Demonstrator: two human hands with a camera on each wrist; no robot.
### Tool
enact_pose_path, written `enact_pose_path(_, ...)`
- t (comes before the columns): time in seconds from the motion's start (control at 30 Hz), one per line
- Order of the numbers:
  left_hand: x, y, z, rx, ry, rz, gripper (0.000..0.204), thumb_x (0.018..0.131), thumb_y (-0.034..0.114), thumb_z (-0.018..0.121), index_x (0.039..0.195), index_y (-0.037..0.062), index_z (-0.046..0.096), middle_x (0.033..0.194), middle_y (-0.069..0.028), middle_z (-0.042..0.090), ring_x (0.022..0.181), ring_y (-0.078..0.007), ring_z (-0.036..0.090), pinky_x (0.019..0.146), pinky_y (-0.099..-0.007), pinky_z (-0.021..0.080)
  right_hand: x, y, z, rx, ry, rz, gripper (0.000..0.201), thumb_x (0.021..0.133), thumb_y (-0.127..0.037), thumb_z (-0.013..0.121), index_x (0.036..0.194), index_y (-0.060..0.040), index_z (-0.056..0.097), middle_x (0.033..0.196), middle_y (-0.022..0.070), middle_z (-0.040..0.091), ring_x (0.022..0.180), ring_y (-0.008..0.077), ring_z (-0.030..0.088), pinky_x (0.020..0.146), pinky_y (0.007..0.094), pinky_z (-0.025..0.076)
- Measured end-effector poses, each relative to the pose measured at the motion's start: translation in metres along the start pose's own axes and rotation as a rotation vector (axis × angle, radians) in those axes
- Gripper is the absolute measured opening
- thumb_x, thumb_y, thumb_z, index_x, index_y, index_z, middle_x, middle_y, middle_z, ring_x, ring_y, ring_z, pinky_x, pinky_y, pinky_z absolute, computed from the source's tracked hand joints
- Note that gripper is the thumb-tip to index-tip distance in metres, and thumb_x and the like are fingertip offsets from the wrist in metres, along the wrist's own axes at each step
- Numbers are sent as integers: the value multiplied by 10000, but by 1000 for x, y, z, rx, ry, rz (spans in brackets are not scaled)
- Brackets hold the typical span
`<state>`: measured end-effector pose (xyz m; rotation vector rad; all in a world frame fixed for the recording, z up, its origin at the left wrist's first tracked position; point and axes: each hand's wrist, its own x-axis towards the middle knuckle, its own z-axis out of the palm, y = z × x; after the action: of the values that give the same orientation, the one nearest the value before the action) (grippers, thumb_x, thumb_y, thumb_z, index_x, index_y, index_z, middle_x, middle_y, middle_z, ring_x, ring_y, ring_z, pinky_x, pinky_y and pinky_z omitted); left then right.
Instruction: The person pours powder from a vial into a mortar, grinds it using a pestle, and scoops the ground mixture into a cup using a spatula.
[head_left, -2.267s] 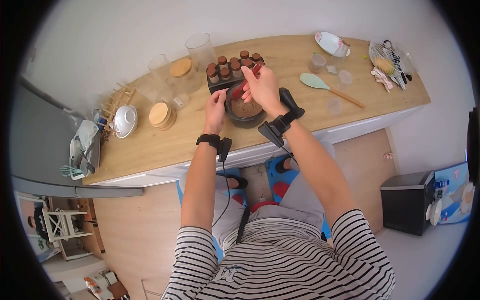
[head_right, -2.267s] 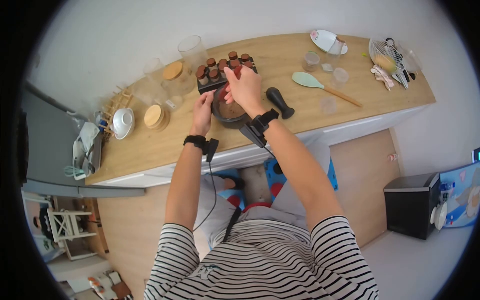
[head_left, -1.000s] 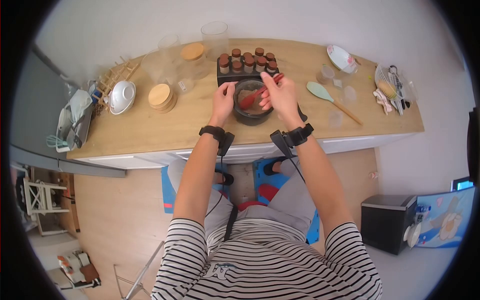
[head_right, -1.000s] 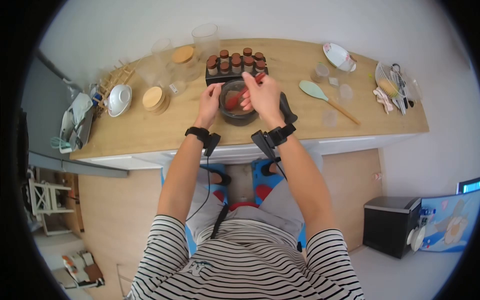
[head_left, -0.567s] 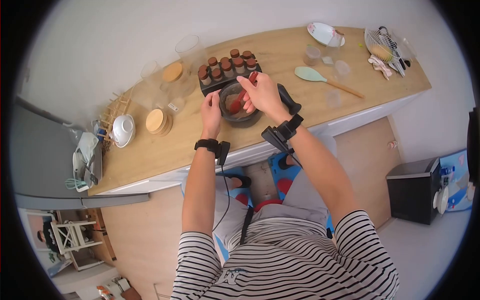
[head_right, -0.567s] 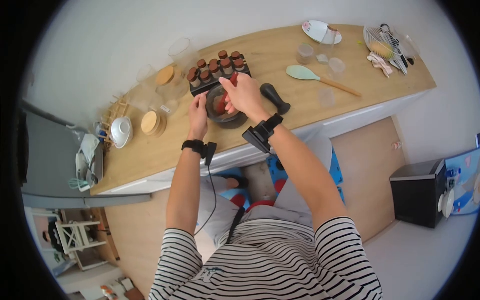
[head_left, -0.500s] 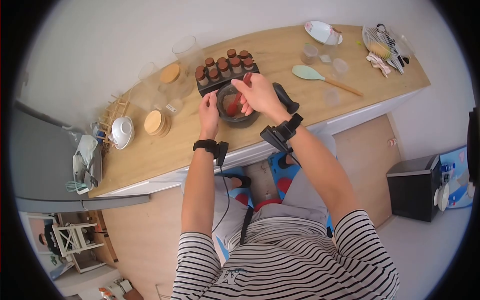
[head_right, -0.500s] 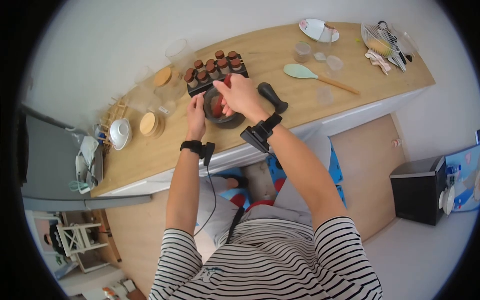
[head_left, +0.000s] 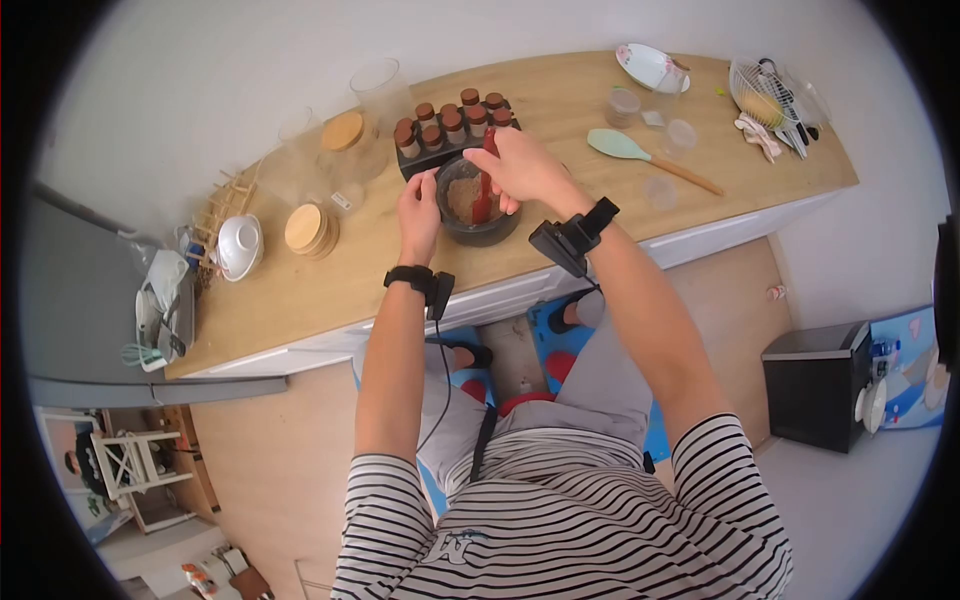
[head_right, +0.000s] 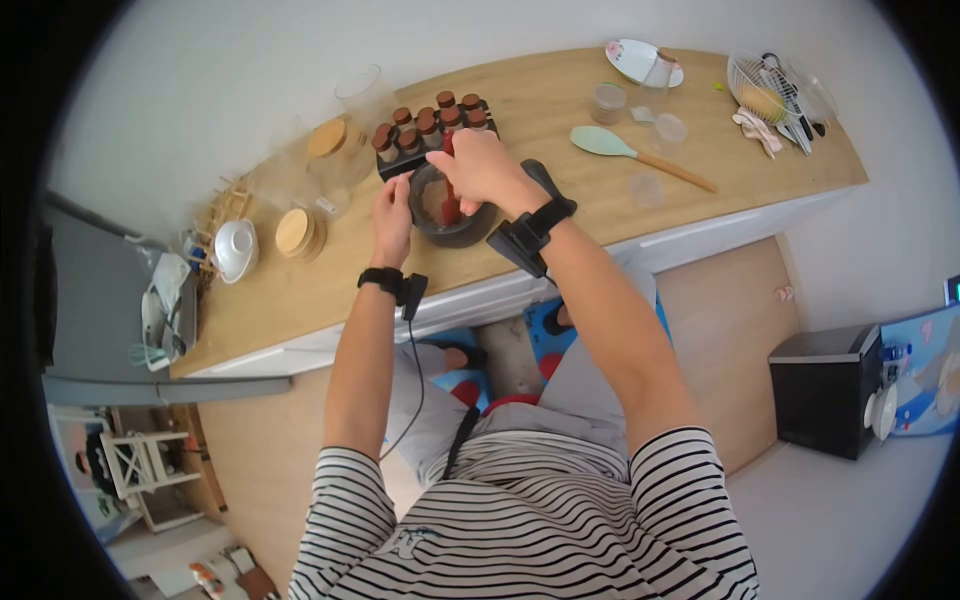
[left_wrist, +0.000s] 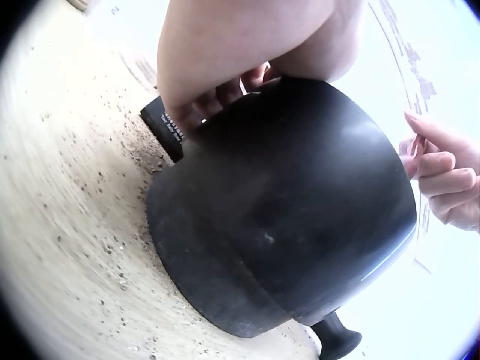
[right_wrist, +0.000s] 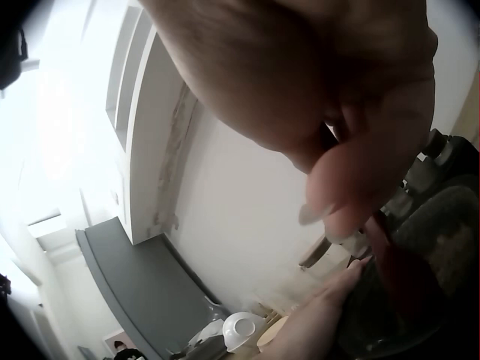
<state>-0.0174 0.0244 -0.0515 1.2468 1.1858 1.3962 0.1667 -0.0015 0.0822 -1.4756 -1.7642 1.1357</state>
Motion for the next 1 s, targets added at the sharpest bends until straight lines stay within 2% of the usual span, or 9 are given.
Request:
enact_pose_path(0.23, 5, -13, 2, 66, 77, 57, 280, 1000, 198, 491, 1073, -3, 671, 888, -46, 679, 824, -106, 587, 762, -257, 466, 10, -6, -5, -140, -52, 3, 467, 967, -295, 546, 699, 86, 514, 568, 122, 584, 434, 199, 616, 378, 318, 503)
enact_pose_path(0.33, 4, -9, 4, 35, 113, 83, 274, 990, 202, 503, 1043, -5, 676, 872, -65, 691, 810, -127, 606, 753, -278, 476, 16, -9, -5, -226, -41, 9, 365, 939, -192, 548, 735, 110, 546, 597, 146, 619, 438, 221, 630, 406, 328, 514)
enact_pose_path(0.53, 2, -6, 6, 86, 110, 73, 269, 979, 200, 508, 1027, -5, 675, 883, -115, 698, 825, -180, 637, 764, -298, 484, 17, -10, -3, -324, -88, -20, 300, 929, -162, 533, 743, 72, 529, 595, 113, 595, 428, 196, 604, 400, 317, 493)
enact_pose_path(0.6, 3, -9, 6, 65, 131, 68, 274, 976, 206, 508, 1021, -6, 677, 890, -122, 702, 834, -194, 647, 772, -305, 488, 14, -15, -10, -231, -8, 12, 305, 931, -161, 521, 727, 64, 534, 583, 107, 590, 432, 192, 606, 401, 312, 490)
enact_pose_path(0.87, 5, -17, 8, 94, 158, 123, 272, 965, 214, 503, 1013, 11, 679, 878, -144, 691, 825, -262, 652, 776, -345, 494, 11, -16, -13, -374, 61, -29, 350, 933, -196, 531, 681, 46, 554, 533, 102, 580, 416, 183, 597, 412, 308, 495)
enact_pose_path(0.9, 3, -17, 8, 89, 158, 120, 272, 965, 214, 503, 1013, 11, 679, 878, -144, 691, 825, -262, 652, 776, -345, 494, 13, -12, -12, -417, -8, -13, 329, 945, -198, 534, 736, 55, 558, 570, 93, 585, 425, 161, 587, 398, 287, 480)
enact_pose_path(0.93, 4, -16, 8, 82, 138, 88, 267, 975, 204, 507, 1024, 5, 678, 872, -117, 692, 818, -206, 635, 766, -316, 487, 14, -10, -11, -458, -73, 1, 313, 956, -200, 537, 791, 65, 562, 607, 84, 590, 433, 139, 578, 384, 265, 464)
enact_pose_path(0.97, 6, -16, 8, 76, 121, 60, 262, 986, 195, 510, 1035, -2, 676, 866, -91, 694, 811, -149, 618, 757, -286, 481, 13, -8, -11, -462, -70, -2, 313, 956, -200, 537, 791, 65, 562, 607, 84, 590, 433, 139, 578, 384, 265, 464)
enact_pose_path(1.0, 7, -16, 8, 75, 126, 62, 262, 986, 195, 510, 1035, -2, 676, 866, -91, 694, 811, -149, 618, 757, -286, 481, 12, -6, -9, -409, -40, -49, 308, 958, -201, 543, 808, 66, 565, 630, 88, 601, 445, 136, 585, 389, 265, 469)
